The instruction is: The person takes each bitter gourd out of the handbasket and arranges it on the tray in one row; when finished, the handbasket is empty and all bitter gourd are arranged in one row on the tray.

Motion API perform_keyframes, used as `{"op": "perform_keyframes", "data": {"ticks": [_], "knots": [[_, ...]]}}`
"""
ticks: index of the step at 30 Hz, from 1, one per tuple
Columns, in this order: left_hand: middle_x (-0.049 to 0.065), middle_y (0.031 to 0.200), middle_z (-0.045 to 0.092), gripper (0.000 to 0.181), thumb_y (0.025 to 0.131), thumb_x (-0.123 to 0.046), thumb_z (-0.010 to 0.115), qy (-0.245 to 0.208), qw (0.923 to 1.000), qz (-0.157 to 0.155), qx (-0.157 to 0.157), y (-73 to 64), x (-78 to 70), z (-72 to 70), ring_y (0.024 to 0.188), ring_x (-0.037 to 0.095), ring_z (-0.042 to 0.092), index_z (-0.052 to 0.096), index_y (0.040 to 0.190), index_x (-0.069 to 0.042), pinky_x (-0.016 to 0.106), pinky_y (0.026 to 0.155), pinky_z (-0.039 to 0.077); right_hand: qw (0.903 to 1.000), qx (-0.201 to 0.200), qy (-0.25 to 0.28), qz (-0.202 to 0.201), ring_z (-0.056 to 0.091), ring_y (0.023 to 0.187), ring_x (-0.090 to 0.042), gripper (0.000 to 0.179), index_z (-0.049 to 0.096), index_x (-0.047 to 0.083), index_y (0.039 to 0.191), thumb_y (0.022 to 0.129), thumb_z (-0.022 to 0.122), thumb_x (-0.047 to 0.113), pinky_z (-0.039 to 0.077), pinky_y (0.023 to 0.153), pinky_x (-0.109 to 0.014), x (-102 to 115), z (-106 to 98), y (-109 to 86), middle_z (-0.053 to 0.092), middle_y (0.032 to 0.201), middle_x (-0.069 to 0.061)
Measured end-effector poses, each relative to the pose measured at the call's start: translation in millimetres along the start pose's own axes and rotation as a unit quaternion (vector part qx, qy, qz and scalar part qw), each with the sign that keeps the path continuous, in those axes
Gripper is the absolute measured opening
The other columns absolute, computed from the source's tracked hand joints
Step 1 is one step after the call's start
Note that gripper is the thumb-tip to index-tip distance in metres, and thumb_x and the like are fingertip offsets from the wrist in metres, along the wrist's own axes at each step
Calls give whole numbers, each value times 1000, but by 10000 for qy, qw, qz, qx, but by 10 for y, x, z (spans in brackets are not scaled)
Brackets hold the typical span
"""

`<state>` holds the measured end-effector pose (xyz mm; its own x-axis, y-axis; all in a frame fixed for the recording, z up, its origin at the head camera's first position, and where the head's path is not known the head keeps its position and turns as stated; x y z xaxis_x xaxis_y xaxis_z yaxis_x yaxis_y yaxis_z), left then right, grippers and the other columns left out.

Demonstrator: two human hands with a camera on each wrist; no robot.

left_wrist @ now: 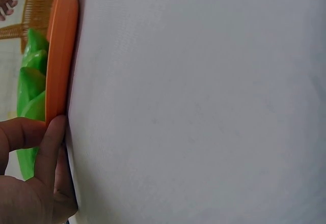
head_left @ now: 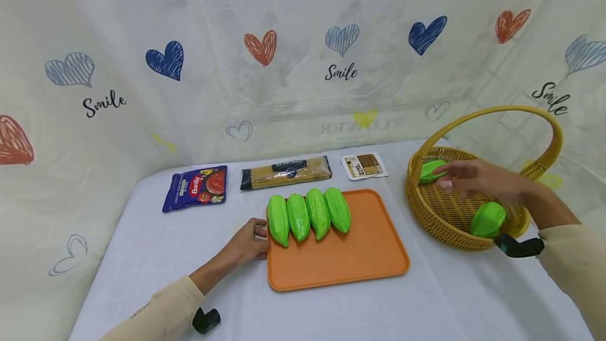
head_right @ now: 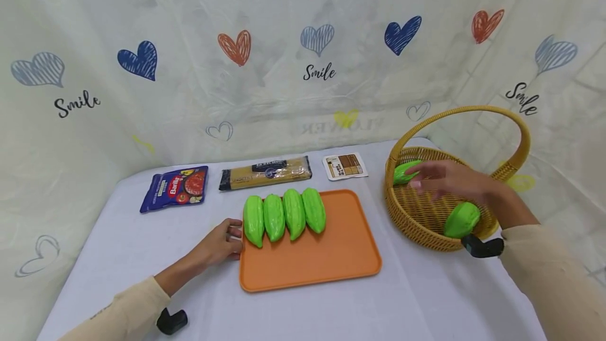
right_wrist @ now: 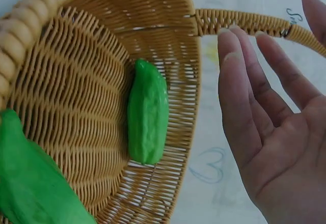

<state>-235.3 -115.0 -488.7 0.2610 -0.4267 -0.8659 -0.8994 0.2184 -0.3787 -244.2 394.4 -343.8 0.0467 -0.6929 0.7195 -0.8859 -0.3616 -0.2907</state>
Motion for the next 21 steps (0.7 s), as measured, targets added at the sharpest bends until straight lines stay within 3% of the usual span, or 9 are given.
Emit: {"op": "perform_keyframes", "data": {"ticks": [6, 12, 18, 21], "knots": [[16, 121, 54, 65, 82, 1, 67, 11, 10000, -16, -3, -3, 2, -4, 100, 22, 65, 42, 142, 0, 33, 74, 63, 9984, -428, -316, 181, 64, 99, -10, 50, 45, 8, 145, 102, 55, 33, 61, 78, -33, -41, -175, 65, 59, 129, -14], [16, 121, 54, 66, 81, 0, 67, 27, 10000, -8, -12, -10, -6, -9, 100, 22, 65, 42, 142, 0, 33, 74, 63, 9964, -572, -494, 375, 64, 94, -11, 56, 42, 3, 146, 103, 52, 37, 60, 76, -33, -105, -327, 208, 64, 120, -15], [16, 121, 54, 65, 82, 0, 67, -36, 10000, -10, 7, -13, -8, -7, 99, 22, 64, 42, 142, 0, 33, 74, 63, 9946, -684, -431, 651, 65, 92, -14, 62, 40, 0, 148, 103, 53, 40, 60, 75, -34, -172, -429, 374, 61, 129, -20], [17, 121, 54, 65, 82, 1, 66, -50, 10000, -7, 11, -11, -9, -6, 97, 22, 64, 42, 142, 0, 34, 74, 63, 9938, -720, -314, 790, 67, 90, -14, 65, 37, -3, 149, 102, 53, 41, 61, 74, -34, -229, -452, 446, 64, 123, -18]]}}
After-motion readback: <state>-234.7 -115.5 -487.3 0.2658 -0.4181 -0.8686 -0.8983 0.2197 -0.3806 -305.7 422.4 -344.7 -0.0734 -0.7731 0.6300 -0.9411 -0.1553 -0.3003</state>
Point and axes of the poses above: each hand's wrist, its own y-axis towards the middle knuckle, its own z-axis out of the palm, x = y × z, the point moved 5 cm from there along y, towards the middle knuckle
